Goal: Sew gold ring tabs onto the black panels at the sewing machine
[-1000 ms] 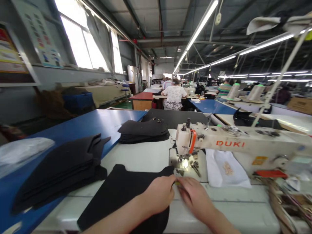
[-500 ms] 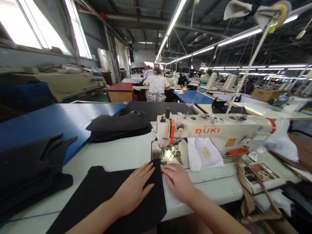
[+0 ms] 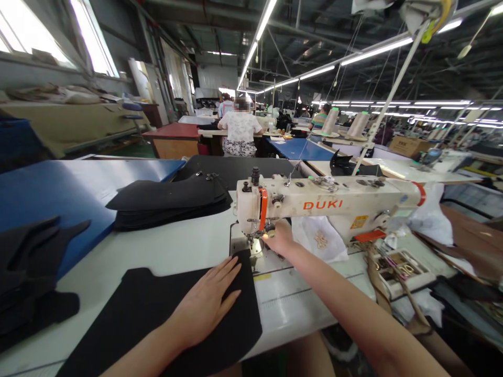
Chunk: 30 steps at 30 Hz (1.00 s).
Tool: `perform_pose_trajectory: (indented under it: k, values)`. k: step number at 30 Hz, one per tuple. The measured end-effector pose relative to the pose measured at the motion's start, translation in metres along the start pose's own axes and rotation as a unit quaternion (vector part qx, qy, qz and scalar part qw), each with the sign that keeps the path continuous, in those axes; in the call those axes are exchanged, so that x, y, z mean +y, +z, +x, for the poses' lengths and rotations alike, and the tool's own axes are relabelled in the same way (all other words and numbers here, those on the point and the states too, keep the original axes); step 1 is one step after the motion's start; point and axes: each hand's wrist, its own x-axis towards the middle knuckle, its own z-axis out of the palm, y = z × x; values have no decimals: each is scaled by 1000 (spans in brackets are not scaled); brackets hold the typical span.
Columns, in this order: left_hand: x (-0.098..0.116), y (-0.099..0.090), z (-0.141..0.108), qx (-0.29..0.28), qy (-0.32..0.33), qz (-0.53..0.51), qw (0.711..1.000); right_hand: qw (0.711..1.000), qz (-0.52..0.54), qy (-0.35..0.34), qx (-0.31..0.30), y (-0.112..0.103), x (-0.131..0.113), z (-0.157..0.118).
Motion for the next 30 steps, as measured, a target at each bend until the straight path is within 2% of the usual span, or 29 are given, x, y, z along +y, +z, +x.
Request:
perform_pose_trajectory:
  k: [4, 8, 15, 18, 21, 24, 25, 27, 30]
  values:
    - [1, -1, 0, -21, -12, -10, 1000, 1000, -2, 18, -10, 1, 4, 7]
    - [3, -2, 0, -16, -13, -13, 1000, 999, 10, 31, -17, -1, 11, 16]
    - [1, -2, 0, -13, -4, -4, 1000, 995, 92, 27, 23, -9, 23, 14]
    - [-4, 1, -1, 10, 3, -8, 1000, 989, 138, 23, 46, -18, 34, -8]
    - [-6, 3, -1, 43, -4, -27, 999, 981, 183, 12, 58, -21, 37, -47]
    - [9, -3, 7, 74, -56, -107, 990, 968, 247, -12, 38, -14, 25, -91]
    - [18, -7, 11, 66, -77, -155, 983, 953, 302, -21, 24, -10, 18, -103]
    - [38, -16, 22, 14, -108, -264, 958, 925, 379, -25, 3, -4, 5, -120]
    - [58, -27, 33, -68, -145, -375, 913, 902, 430, -25, -24, -5, 0, -127]
